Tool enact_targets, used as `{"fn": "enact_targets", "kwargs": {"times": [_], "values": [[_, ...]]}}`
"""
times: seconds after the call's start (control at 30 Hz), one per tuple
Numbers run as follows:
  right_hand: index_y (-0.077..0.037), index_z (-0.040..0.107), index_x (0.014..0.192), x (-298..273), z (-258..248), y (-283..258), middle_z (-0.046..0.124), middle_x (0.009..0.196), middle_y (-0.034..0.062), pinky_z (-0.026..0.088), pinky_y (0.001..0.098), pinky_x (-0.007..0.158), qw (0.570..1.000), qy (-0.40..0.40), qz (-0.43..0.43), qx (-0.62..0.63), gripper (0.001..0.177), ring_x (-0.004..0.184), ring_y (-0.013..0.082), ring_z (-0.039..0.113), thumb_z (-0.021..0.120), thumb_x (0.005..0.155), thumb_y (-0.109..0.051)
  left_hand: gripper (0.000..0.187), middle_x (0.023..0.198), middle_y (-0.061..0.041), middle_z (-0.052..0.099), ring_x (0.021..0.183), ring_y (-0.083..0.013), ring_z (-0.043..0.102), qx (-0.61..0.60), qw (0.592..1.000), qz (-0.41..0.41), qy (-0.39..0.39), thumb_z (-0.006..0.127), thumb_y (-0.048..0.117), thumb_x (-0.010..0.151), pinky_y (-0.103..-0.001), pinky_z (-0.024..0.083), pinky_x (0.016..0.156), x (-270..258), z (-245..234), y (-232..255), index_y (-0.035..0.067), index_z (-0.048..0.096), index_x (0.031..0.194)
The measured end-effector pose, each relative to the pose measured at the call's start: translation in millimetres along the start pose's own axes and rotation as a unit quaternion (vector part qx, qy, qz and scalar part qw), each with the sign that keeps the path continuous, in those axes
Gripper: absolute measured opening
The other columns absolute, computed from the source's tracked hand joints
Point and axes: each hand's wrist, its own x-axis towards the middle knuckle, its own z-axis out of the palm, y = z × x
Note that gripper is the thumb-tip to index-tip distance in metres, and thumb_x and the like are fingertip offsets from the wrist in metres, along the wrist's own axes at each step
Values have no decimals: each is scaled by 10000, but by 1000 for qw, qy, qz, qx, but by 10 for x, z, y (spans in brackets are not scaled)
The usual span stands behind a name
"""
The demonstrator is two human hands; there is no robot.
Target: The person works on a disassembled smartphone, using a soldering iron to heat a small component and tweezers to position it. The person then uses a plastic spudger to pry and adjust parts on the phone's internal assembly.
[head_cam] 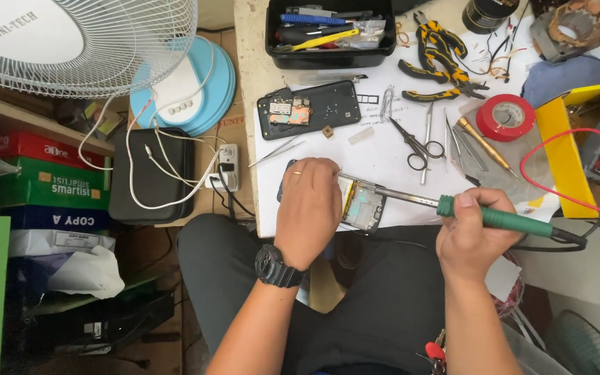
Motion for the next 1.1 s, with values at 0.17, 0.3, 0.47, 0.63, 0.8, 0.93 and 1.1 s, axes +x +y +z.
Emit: {"fn": "enact_targets", "kwargs": {"times": [0.17,0.3,0.47,0.63,0.8,0.93,1.1], "values": [[-33,635,964,-6,-9,18,546,764,70,426,346,509,1000,-5,-16,-17,240,611,206,566,762,1030,-226,139,1151,-149,703,1036,-391,637,0,1000,0,-1,601,-82,1045,-544,515,1061,-5,6,-5,17,595,1142],[-34,647,971,-11,3,3,550,765,64,435,339,524,999,-6,-20,-25,235,621,201,574,757,1032,-233,127,1164,-155,706,1044,-398,634,-3,1000,0,2,592,-72,1046,-541,511,1060,-8,12,-14,14,593,1140],[-32,653,977,-10,-9,28,570,797,61,453,334,575,1000,-8,-19,-20,221,650,185,564,763,1045,-212,142,1165,-157,704,1053,-396,635,-5,1000,1,-2,593,-76,1045,-550,510,1069,-11,1,-12,13,596,1155],[-45,631,962,6,10,23,564,786,70,415,338,539,999,-5,-17,-38,244,630,196,578,756,1044,-239,160,1165,-162,708,1048,-401,644,-2,1000,6,2,602,-94,1041,-550,519,1052,-12,10,5,2,602,1169],[2,703,909,38,15,16,443,463,83,417,224,471,993,-11,-82,-85,216,459,148,576,765,1021,-172,122,1066,-156,770,1173,-368,782,43,998,-31,-14,705,-53,1068,-517,558,1166,-19,26,21,0,754,1166],[9,716,914,55,54,-19,445,449,88,408,224,481,991,-8,-103,-84,210,474,142,577,757,1027,-163,133,1076,-154,762,1177,-383,777,41,999,-8,5,707,-55,1062,-523,566,1151,-47,73,-29,8,736,1175],[-10,726,882,45,74,-48,459,456,74,413,239,484,989,-18,-105,-101,207,477,125,549,763,1019,-159,147,1102,-165,745,1193,-410,760,44,999,12,19,697,-61,1060,-536,566,1134,-59,102,-83,13,705,1186]]}}
